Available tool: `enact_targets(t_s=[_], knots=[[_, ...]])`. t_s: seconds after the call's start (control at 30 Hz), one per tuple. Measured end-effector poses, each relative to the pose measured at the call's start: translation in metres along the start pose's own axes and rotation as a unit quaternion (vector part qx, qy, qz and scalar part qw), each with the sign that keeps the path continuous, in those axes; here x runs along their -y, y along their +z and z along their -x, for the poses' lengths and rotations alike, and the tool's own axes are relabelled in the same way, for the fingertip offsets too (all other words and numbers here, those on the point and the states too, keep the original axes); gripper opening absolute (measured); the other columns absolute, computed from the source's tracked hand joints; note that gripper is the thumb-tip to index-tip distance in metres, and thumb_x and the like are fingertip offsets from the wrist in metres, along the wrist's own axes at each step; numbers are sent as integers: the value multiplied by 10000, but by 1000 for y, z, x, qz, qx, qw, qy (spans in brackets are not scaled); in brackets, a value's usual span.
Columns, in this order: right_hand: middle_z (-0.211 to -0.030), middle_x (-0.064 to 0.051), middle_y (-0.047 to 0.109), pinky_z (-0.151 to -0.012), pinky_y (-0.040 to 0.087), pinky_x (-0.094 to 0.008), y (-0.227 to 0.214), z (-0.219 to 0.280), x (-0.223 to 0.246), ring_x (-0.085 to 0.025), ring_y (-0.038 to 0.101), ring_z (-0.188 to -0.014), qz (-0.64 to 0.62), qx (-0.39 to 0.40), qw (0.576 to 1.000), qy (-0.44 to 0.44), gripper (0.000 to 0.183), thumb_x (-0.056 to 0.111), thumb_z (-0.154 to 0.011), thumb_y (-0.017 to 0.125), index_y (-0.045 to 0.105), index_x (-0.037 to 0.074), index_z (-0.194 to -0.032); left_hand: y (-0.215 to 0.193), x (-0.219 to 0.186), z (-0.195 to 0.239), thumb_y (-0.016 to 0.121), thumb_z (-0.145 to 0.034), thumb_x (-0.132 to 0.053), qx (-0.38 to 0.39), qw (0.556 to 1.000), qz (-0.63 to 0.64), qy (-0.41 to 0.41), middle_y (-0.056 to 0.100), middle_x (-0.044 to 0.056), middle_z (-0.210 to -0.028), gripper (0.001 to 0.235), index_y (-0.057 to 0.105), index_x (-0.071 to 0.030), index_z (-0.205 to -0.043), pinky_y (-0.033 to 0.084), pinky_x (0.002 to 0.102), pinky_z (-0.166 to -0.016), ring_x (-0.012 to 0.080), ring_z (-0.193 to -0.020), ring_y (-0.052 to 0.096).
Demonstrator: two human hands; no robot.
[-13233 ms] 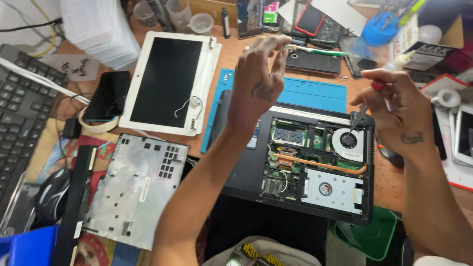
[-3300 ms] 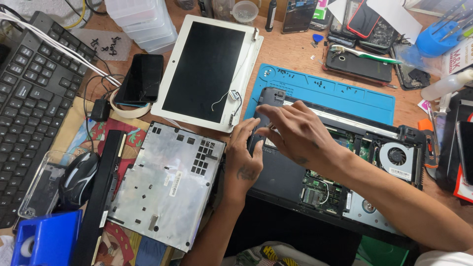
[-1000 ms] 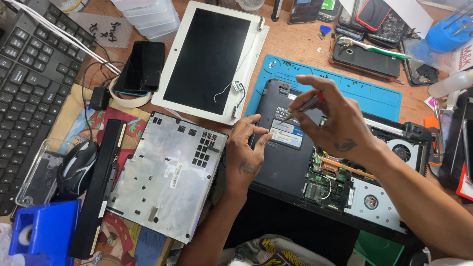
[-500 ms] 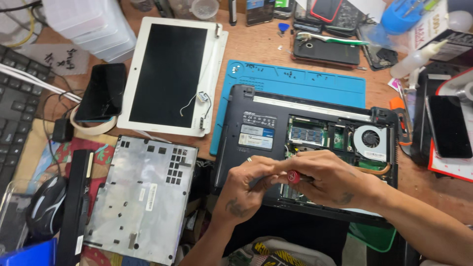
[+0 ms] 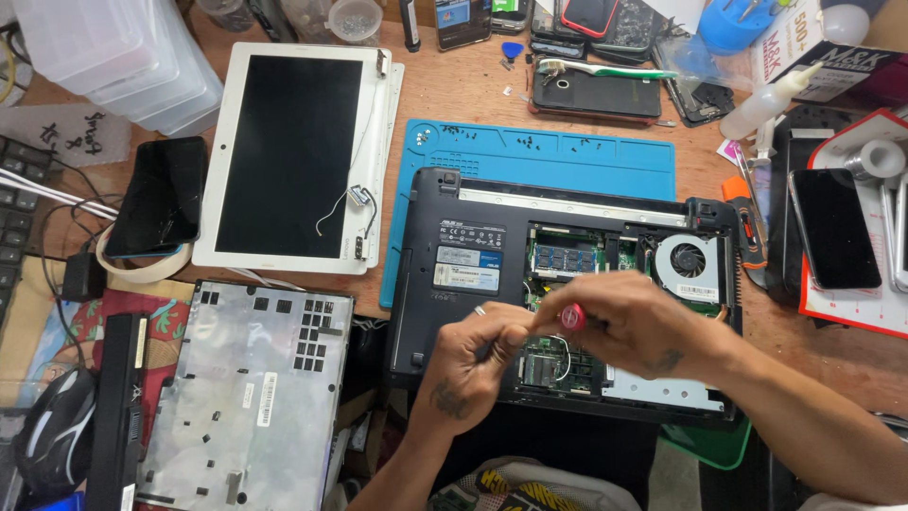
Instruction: The person uses a screwdriver to remove screws from the bottom panel of a laptop. They then lift off the panel to expose the internal components, including the fan and heat sink, and disconnect a small cable.
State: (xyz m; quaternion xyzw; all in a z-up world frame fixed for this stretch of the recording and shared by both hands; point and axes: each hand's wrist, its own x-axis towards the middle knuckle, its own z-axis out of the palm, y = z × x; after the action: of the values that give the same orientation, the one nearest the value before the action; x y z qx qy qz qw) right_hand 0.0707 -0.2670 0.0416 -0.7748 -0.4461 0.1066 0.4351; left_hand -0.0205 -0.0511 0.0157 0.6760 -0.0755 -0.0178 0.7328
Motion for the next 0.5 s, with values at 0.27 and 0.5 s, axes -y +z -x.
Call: enact_targets(t_s=[0.27, 0.5], knots=[[-773, -168, 716, -566, 499, -381, -95, -14, -90, -218, 615, -605, 229, -137, 933, 243, 175, 178, -1023, 697, 745, 41, -1119, -35, -8, -7, 605, -1011, -254, -220, 948, -230, -12, 784, 75, -1083, 258, 763, -68, -1096, 583, 326, -890, 191, -1025, 738], [-744, -205, 727, -622, 555, -414, -110, -18, -154, -296, 706, -577, 253, -62, 887, 381, 206, 218, -976, 719, 757, 79, -1123, -36, 6, -5, 623, -996, -169, -274, 935, -226, -18, 766, 83, -1075, 219, 739, -56, -1144, 578, 323, -878, 191, -976, 720]])
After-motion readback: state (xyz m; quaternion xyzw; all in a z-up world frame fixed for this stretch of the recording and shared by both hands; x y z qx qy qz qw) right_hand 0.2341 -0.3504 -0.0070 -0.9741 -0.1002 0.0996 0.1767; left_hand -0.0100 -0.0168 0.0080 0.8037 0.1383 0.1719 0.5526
